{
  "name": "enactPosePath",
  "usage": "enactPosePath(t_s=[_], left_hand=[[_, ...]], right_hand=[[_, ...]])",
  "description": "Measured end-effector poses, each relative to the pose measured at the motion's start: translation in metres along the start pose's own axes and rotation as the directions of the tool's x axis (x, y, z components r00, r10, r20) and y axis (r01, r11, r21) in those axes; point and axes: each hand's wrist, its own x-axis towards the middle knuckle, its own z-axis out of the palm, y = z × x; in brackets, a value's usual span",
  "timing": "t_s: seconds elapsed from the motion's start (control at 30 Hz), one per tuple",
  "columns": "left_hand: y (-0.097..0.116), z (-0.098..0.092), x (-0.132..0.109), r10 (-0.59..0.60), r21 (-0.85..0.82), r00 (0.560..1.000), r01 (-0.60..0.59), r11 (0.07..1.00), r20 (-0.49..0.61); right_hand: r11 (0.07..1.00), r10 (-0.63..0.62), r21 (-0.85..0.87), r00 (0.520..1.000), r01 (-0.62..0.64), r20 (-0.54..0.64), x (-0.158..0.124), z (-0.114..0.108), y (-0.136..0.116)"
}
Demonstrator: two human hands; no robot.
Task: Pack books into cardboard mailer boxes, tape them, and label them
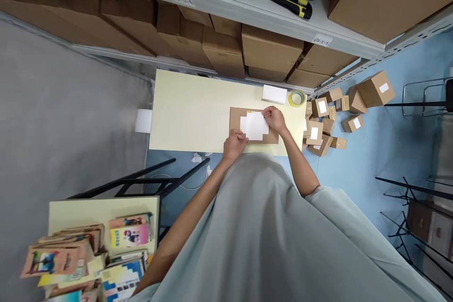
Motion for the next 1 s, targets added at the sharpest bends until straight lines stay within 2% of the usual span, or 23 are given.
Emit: enactPosePath(t_s=[0.13, 0.3, 0.53, 0.6, 0.77, 1.0], left_hand=[[0.005, 0.006, -0.003, -0.025, 0.008, 0.998, 0.025, 1.000, -0.058], [0.004, 0.011, -0.004, -0.039, -0.032, 0.994, 0.036, 0.999, -0.097], [0.003, 0.026, -0.015, -0.068, -0.288, 0.990, 0.031, 0.957, -0.120], [0.004, 0.028, -0.017, -0.068, -0.366, 0.992, 0.025, 0.930, -0.106], [0.011, 0.017, -0.013, -0.051, -0.429, 0.997, 0.019, 0.903, -0.061], [0.018, -0.006, 0.002, 0.088, -0.327, 0.993, -0.056, 0.943, 0.083]], right_hand=[[0.998, 0.032, -0.061, 0.999, -0.031, 0.014, 0.002, -0.001, -0.004], [1.000, 0.010, -0.024, 1.000, -0.009, 0.025, 0.005, 0.001, 0.000], [0.981, -0.125, 0.150, 0.992, 0.120, 0.020, 0.009, 0.002, 0.021], [0.969, -0.127, 0.219, 0.990, 0.112, 0.058, 0.011, -0.001, 0.026], [0.928, -0.041, 0.371, 0.980, -0.034, 0.192, 0.013, -0.011, 0.032], [0.909, -0.038, 0.415, 0.981, -0.046, 0.190, -0.018, -0.026, 0.037]])
